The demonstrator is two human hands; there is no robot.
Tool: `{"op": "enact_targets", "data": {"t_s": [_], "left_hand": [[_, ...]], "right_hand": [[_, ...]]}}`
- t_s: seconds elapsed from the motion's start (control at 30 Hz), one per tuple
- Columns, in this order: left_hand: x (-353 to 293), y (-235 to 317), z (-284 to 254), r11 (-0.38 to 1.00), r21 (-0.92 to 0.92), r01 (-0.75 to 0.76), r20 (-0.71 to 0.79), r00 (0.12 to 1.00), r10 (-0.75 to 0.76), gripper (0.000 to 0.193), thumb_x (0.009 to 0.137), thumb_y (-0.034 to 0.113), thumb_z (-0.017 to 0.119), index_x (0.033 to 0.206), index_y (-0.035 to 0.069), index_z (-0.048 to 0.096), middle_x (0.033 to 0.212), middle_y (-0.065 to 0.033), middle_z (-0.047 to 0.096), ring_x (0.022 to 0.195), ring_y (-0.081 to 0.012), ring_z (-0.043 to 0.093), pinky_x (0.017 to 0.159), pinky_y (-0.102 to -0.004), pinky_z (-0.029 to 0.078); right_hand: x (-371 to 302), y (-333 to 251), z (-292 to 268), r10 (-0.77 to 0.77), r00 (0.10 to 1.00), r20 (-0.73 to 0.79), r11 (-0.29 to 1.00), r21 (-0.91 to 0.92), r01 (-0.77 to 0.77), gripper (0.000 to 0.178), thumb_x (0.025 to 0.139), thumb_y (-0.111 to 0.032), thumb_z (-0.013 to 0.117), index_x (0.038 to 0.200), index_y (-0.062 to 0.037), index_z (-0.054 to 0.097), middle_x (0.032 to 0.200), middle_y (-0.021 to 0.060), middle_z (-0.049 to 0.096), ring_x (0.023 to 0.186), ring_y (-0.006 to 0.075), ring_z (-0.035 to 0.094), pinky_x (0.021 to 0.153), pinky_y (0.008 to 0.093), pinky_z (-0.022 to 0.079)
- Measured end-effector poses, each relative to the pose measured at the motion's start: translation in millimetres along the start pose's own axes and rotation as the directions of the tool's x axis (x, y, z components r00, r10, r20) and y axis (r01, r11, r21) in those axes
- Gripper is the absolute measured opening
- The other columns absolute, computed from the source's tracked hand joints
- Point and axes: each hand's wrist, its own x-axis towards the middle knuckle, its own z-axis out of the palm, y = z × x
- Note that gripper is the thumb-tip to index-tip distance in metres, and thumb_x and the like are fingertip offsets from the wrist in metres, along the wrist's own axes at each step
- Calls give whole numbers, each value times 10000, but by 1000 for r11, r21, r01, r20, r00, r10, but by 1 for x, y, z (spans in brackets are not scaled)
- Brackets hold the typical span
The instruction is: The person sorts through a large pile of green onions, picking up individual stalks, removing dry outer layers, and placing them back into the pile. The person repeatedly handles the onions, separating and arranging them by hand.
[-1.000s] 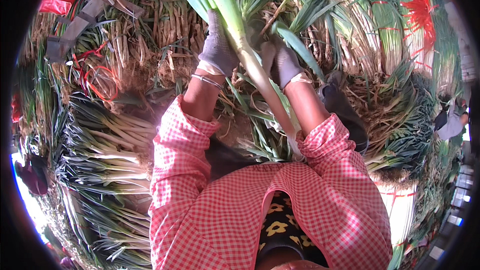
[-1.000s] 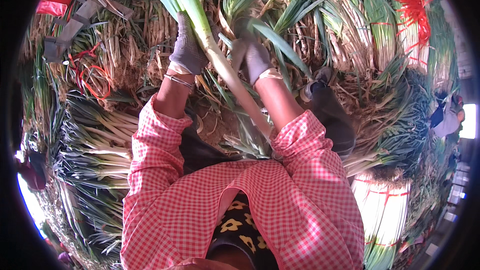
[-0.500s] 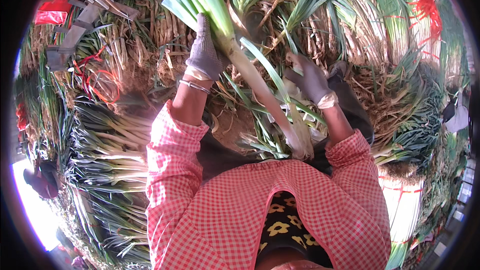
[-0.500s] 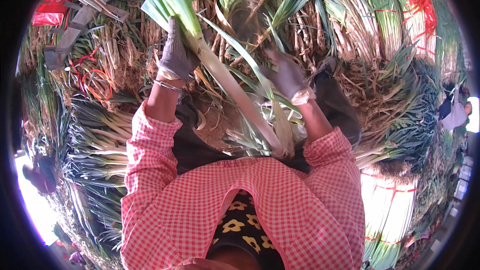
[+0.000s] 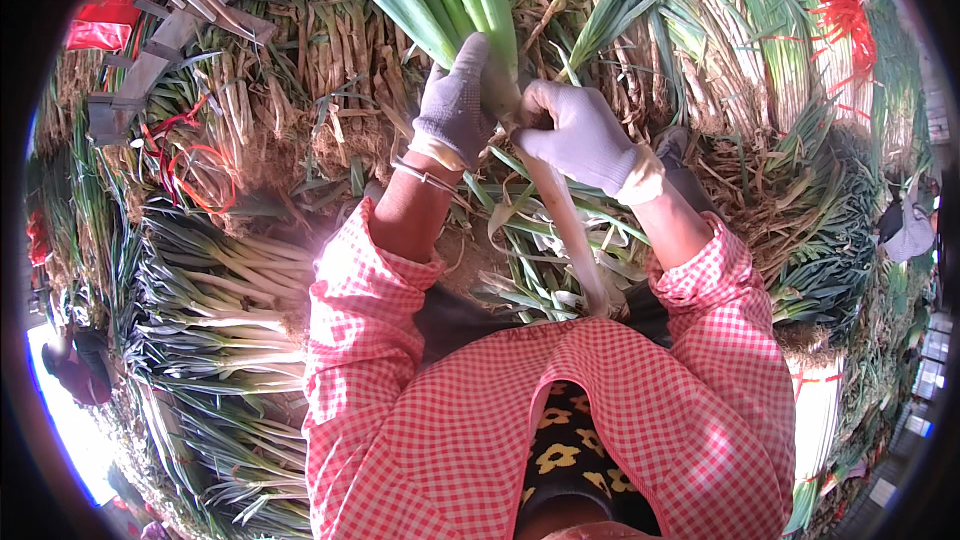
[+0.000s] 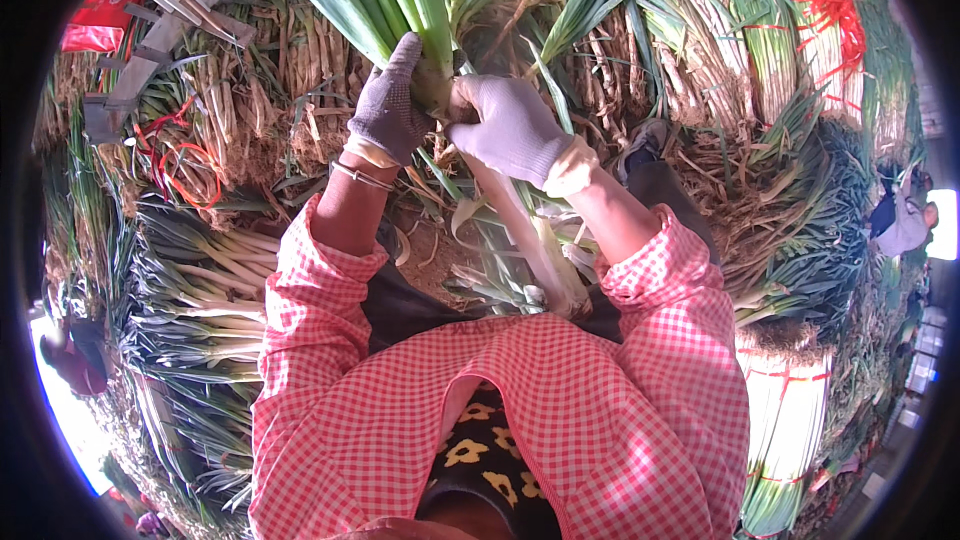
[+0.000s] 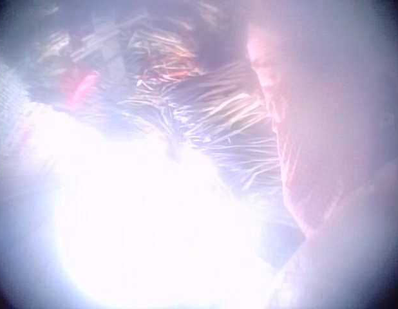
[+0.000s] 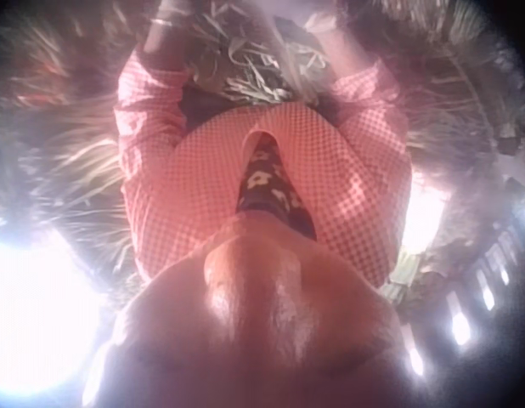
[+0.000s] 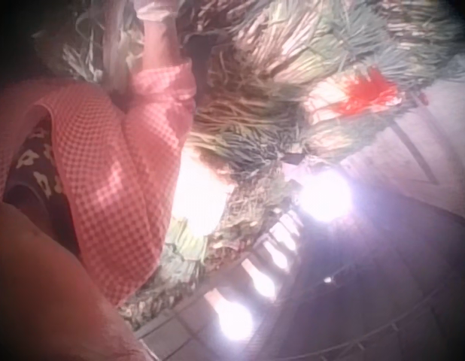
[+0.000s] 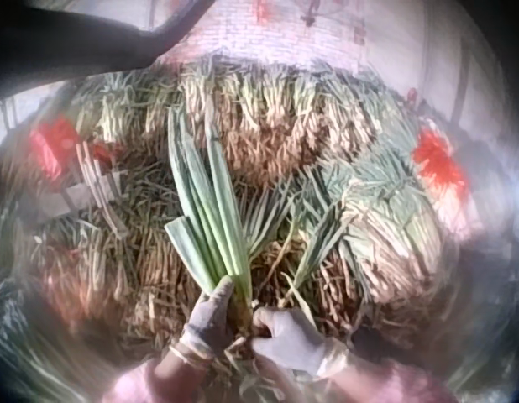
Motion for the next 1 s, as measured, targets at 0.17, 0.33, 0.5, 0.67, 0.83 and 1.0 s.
{"op": "enact_targets", "data": {"t_s": [0.17,0.33,0.5,0.67,0.83,1.0], "left_hand": [[-3,11,-1,996,63,-70,2,998,70,296,932,256,617,1129,38,579,975,-68,658,870,-192,643,795,-333,547],[7,45,-28,980,34,-197,-131,971,200,462,862,320,693,1205,70,509,1022,-95,631,892,-249,631,842,-432,557],[-3,100,-52,950,5,-311,-202,931,305,480,867,341,681,1195,51,484,1023,-111,622,913,-248,628,846,-367,558],[-15,136,-83,890,160,-428,-300,838,457,446,911,365,616,1235,85,490,1087,-109,595,966,-271,593,848,-448,532],[-11,145,-99,885,204,-418,-428,775,465,419,916,361,613,1199,75,497,1124,-103,565,973,-266,571,839,-474,512],[-4,132,-78,918,84,-389,-461,801,381,494,898,345,643,1267,82,445,1174,-130,520,1018,-293,535,886,-466,473]], "right_hand": [[-42,0,-15,-53,936,348,885,451,-117,181,750,3,715,849,-52,573,761,-18,572,687,50,540,597,223,442],[-86,20,-43,-399,825,400,299,907,-296,254,725,83,727,857,-35,545,804,63,577,699,172,597,563,290,490],[-149,49,-55,195,430,882,643,216,-735,252,680,-67,818,797,-16,602,841,43,654,763,113,595,675,249,458],[-178,113,-35,665,82,742,669,-544,-507,268,729,-246,735,820,-12,640,790,61,653,734,135,592,639,290,462],[-145,88,-40,576,488,656,794,-590,-145,358,770,-347,709,894,-13,684,830,90,684,744,178,643,669,319,489],[-45,3,22,-301,915,-267,921,-329,207,447,712,-260,823,1034,-27,619,905,118,670,766,215,661,721,334,539]]}}
